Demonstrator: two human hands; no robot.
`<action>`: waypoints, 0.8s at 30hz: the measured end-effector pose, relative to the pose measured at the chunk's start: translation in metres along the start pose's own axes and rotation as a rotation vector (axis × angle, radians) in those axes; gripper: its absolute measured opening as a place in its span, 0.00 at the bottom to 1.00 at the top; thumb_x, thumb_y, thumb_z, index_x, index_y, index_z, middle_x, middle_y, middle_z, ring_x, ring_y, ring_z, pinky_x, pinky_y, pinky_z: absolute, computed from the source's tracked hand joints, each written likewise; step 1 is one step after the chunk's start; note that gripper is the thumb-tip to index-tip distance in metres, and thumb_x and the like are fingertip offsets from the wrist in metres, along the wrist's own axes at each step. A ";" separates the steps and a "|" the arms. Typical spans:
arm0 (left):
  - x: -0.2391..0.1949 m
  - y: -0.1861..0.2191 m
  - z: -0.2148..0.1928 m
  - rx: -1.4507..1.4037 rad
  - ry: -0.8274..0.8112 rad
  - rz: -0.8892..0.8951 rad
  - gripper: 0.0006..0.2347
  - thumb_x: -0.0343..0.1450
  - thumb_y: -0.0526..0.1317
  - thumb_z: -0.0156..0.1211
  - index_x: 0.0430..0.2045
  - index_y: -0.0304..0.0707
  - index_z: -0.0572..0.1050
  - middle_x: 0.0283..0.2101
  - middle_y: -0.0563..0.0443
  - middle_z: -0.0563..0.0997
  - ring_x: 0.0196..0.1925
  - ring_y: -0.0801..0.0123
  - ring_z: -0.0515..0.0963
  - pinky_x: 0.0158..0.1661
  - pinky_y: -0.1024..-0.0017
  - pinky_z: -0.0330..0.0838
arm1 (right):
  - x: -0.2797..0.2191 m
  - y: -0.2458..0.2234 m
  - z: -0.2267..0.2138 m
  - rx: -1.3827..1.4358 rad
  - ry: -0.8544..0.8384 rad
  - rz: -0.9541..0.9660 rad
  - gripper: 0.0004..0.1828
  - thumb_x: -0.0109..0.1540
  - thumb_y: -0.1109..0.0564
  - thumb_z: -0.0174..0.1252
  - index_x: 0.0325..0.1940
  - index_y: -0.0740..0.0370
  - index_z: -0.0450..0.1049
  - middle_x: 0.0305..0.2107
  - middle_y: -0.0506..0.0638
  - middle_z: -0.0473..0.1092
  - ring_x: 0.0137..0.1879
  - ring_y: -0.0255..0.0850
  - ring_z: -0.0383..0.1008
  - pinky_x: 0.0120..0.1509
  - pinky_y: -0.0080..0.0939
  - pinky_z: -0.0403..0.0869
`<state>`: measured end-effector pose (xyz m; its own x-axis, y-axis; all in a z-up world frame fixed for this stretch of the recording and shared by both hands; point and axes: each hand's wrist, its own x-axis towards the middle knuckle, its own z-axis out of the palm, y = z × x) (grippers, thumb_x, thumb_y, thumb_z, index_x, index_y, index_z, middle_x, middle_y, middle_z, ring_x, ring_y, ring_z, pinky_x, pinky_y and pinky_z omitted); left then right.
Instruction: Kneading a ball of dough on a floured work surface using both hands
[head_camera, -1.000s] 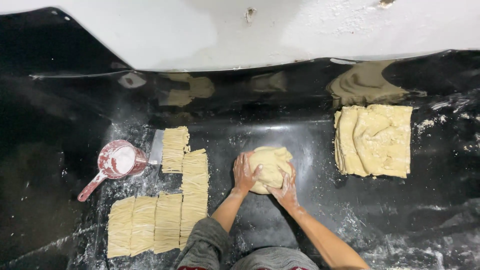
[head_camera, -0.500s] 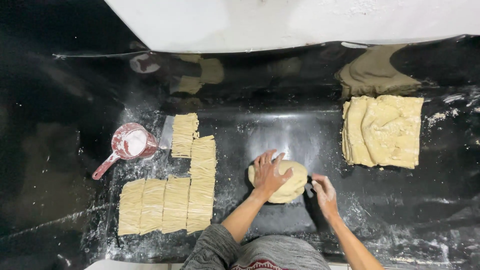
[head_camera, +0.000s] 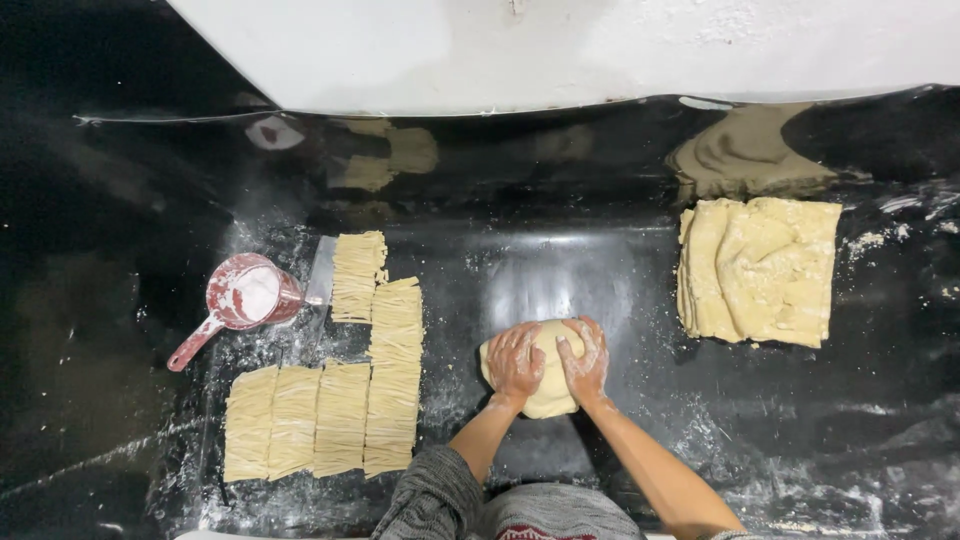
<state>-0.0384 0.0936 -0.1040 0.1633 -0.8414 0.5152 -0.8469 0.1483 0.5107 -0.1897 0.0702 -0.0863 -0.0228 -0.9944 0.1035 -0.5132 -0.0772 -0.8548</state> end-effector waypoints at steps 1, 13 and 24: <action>0.008 0.000 0.001 0.003 -0.006 -0.005 0.15 0.69 0.46 0.46 0.44 0.54 0.81 0.44 0.59 0.83 0.49 0.65 0.82 0.53 0.63 0.70 | 0.008 0.001 0.003 0.001 -0.005 0.006 0.17 0.62 0.46 0.62 0.54 0.46 0.78 0.56 0.62 0.70 0.62 0.63 0.71 0.68 0.63 0.67; 0.076 -0.020 0.035 -0.035 -0.172 -0.361 0.09 0.71 0.45 0.52 0.30 0.52 0.81 0.30 0.53 0.84 0.36 0.53 0.85 0.41 0.57 0.75 | 0.089 0.003 0.030 -0.069 -0.023 0.048 0.09 0.63 0.48 0.61 0.45 0.48 0.81 0.42 0.54 0.76 0.54 0.55 0.76 0.64 0.56 0.71; 0.108 -0.033 0.060 0.056 -0.185 -0.695 0.09 0.70 0.50 0.55 0.30 0.54 0.82 0.32 0.51 0.85 0.39 0.52 0.86 0.43 0.51 0.79 | 0.127 0.018 0.049 -0.124 -0.138 0.197 0.10 0.63 0.43 0.58 0.38 0.45 0.80 0.39 0.50 0.77 0.56 0.52 0.75 0.65 0.55 0.72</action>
<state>-0.0233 -0.0338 -0.1061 0.5894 -0.8066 -0.0437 -0.6038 -0.4759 0.6395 -0.1601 -0.0613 -0.1137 -0.0192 -0.9905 -0.1361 -0.6120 0.1193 -0.7818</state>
